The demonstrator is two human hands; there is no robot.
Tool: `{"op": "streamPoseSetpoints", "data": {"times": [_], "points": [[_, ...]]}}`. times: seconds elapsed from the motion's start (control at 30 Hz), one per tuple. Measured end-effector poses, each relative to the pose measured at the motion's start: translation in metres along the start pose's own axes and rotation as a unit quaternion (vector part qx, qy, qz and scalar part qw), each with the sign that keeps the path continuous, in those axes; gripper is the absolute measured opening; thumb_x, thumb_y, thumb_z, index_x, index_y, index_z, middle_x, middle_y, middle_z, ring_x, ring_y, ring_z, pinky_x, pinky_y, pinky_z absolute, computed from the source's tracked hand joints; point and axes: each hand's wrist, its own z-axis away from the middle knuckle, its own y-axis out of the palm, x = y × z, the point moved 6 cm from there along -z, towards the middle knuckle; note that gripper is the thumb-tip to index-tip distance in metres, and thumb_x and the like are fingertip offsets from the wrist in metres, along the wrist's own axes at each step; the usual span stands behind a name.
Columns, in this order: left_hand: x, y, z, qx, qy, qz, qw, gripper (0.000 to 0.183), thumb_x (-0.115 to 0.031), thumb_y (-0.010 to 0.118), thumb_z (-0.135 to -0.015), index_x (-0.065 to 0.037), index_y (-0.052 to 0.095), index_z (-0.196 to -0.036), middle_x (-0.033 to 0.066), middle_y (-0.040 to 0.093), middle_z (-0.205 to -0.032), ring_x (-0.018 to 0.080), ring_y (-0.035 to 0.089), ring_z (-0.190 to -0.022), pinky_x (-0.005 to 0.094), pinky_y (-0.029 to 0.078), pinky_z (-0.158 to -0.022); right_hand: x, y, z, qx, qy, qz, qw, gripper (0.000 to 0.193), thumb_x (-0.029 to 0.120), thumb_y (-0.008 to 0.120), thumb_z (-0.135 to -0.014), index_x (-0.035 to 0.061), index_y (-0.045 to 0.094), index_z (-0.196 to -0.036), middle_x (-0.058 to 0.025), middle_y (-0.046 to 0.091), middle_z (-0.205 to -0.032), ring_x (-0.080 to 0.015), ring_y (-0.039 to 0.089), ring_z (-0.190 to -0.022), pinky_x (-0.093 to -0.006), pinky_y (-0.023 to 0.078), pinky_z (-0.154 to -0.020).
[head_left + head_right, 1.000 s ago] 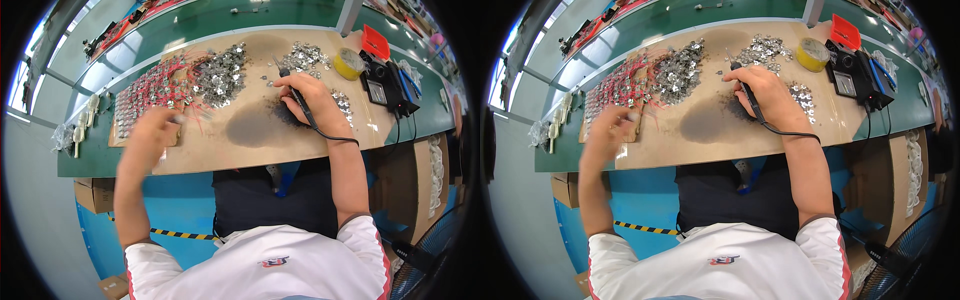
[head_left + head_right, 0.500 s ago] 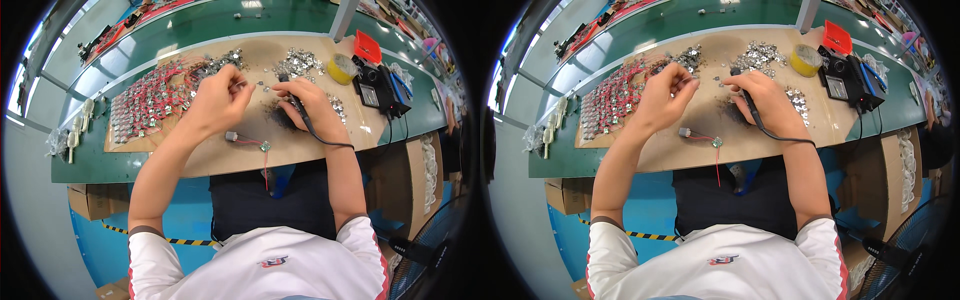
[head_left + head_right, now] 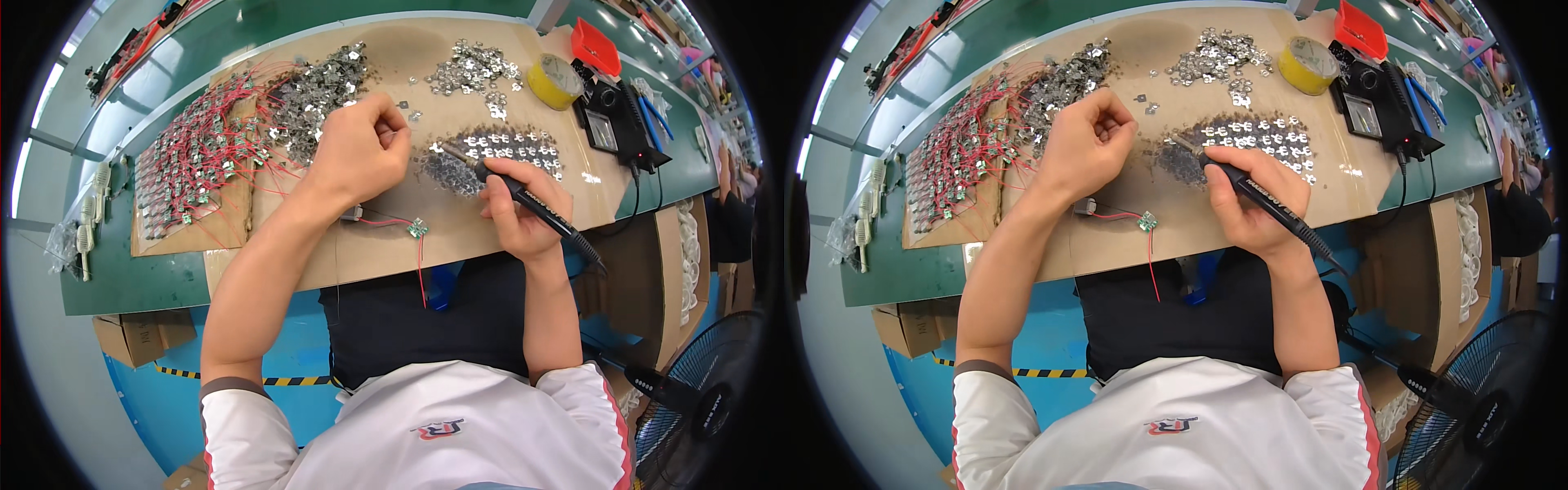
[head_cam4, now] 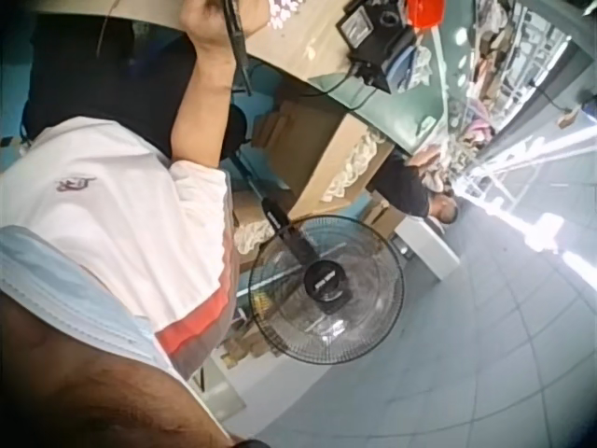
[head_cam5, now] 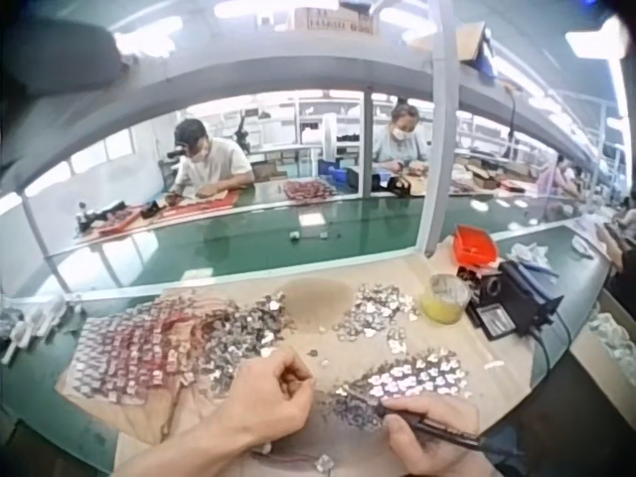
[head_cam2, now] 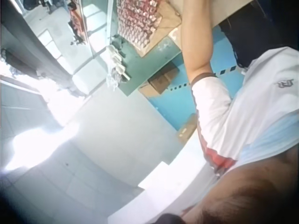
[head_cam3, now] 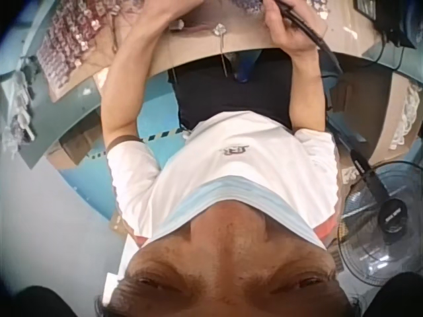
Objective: Soldering electronic components onto circuit boards at an assembly line.
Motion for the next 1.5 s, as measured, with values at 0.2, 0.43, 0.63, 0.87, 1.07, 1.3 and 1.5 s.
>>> {"op": "streamPoseSetpoints", "data": {"times": [0.2, 0.43, 0.63, 0.87, 1.07, 1.3, 1.5], "points": [[-0.006, 0.007, 0.001, 0.012, 0.043, -0.057, 0.997, 0.008, -0.007, 0.074, -0.087, 0.001, 0.072, -0.087, 0.0091, 0.071, -0.073, 0.0149, 0.065, -0.065, 0.0304, 0.054, -0.064, 0.001, 0.002, -0.006, 0.008, 0.0, 0.038, 0.999, 0.019, -0.001, 0.073, -0.091, -0.0043, 0.075, -0.109, -0.0083, 0.075, -0.082, -0.0107, 0.071, -0.063, -0.024, 0.056, -0.059], [-0.008, 0.015, 0.005, 0.027, 0.055, -0.114, 0.992, 0.009, -0.009, 0.076, -0.084, -0.001, 0.077, -0.088, 0.0185, 0.074, -0.08, 0.034, 0.075, -0.074, 0.0408, 0.058, -0.069, 0.007, 0.001, -0.008, -0.006, -0.041, 0.058, 0.997, 0.018, 0.004, 0.079, -0.083, 0.0043, 0.078, -0.101, -0.0105, 0.075, -0.083, -0.0224, 0.074, -0.07, -0.0331, 0.059, -0.065], [-0.008, 0.015, 0.008, 0.027, 0.051, -0.11, 0.992, 0.008, -0.005, 0.079, -0.086, 0.003, 0.076, -0.087, 0.0169, 0.074, -0.076, 0.0263, 0.073, -0.066, 0.0357, 0.056, -0.065, 0.008, 0.001, -0.006, -0.036, -0.048, 0.006, 0.998, 0.016, 0.002, 0.078, -0.084, 0.0029, 0.074, -0.098, -0.005, 0.063, -0.069, -0.0157, 0.062, -0.054, -0.0303, 0.052, -0.054], [-0.007, 0.02, 0.003, 0.033, 0.048, -0.102, 0.993, 0.009, -0.005, 0.08, -0.086, 0.003, 0.076, -0.086, 0.0164, 0.074, -0.076, 0.0264, 0.073, -0.066, 0.0356, 0.056, -0.065, 0.006, -0.001, -0.007, -0.037, -0.042, -0.005, 0.998, 0.016, 0.001, 0.077, -0.084, 0.0025, 0.073, -0.099, -0.0052, 0.063, -0.069, -0.0157, 0.062, -0.054, -0.0302, 0.052, -0.053], [-0.007, 0.019, 0.004, 0.023, 0.067, -0.106, 0.992, 0.01, -0.006, 0.081, -0.085, 0.003, 0.076, -0.085, 0.0167, 0.074, -0.077, 0.0279, 0.073, -0.066, 0.0363, 0.056, -0.065, 0.004, 0.0, -0.007, -0.044, -0.042, -0.012, 0.998, 0.016, 0.001, 0.077, -0.084, 0.0023, 0.072, -0.098, -0.0052, 0.063, -0.069, -0.0152, 0.062, -0.053, -0.0299, 0.052, -0.053], [-0.009, 0.016, 0.004, -0.005, 0.052, -0.065, 0.997, 0.009, -0.004, 0.079, -0.09, 0.004, 0.074, -0.091, 0.0137, 0.073, -0.076, 0.0199, 0.069, -0.063, 0.0343, 0.055, -0.063, 0.004, 0.001, -0.007, -0.042, -0.036, -0.013, 0.998, 0.016, 0.0, 0.077, -0.082, 0.0025, 0.077, -0.097, -0.0053, 0.067, -0.072, -0.0156, 0.064, -0.054, -0.0291, 0.051, -0.052], [0.0, 0.006, 0.006, -0.039, -0.011, -0.061, 0.997, 0.015, -0.008, 0.08, -0.088, 0.002, 0.068, -0.089, 0.0125, 0.073, -0.076, 0.0182, 0.07, -0.067, 0.0345, 0.055, -0.064, 0.007, 0.004, -0.01, -0.017, -0.039, 0.02, 0.999, 0.016, 0.002, 0.078, -0.083, 0.0034, 0.078, -0.099, -0.0084, 0.071, -0.077, -0.0201, 0.068, -0.062, -0.0316, 0.054, -0.058]]}}
